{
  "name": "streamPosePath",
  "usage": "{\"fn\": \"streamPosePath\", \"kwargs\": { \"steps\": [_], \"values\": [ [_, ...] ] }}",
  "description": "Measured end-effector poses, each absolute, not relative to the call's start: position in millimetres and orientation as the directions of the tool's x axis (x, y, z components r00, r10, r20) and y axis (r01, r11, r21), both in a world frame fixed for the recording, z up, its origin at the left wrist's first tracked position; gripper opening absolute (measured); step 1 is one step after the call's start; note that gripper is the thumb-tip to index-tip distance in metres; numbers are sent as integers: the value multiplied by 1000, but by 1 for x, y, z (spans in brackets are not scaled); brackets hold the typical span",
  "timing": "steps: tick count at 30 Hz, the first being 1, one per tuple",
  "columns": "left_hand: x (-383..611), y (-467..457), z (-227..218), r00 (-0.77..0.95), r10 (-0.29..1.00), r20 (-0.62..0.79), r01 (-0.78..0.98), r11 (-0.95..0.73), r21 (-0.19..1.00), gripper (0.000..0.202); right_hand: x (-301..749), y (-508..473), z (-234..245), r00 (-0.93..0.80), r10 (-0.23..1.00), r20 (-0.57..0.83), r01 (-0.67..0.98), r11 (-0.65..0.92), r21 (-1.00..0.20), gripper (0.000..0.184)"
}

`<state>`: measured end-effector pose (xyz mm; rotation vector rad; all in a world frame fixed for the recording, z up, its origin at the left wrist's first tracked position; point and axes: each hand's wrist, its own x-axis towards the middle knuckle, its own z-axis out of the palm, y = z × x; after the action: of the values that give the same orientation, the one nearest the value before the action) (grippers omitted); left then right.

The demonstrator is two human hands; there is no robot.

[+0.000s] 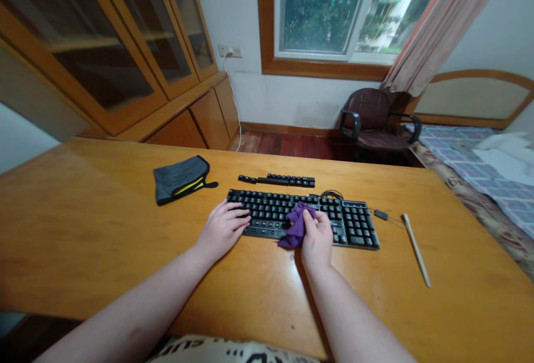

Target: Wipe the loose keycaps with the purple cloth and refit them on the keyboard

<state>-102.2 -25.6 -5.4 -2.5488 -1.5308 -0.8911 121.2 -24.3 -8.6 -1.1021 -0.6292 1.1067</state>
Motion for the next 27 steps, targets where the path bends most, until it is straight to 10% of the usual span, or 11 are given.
{"fn": "streamPosePath", "kwargs": {
  "steps": [27],
  "values": [
    [-96, -33, 11, 388, 892, 234, 870, -438, 228, 20, 120, -24, -10, 356, 927, -116, -383, 31, -923, 24]
  ]
}}
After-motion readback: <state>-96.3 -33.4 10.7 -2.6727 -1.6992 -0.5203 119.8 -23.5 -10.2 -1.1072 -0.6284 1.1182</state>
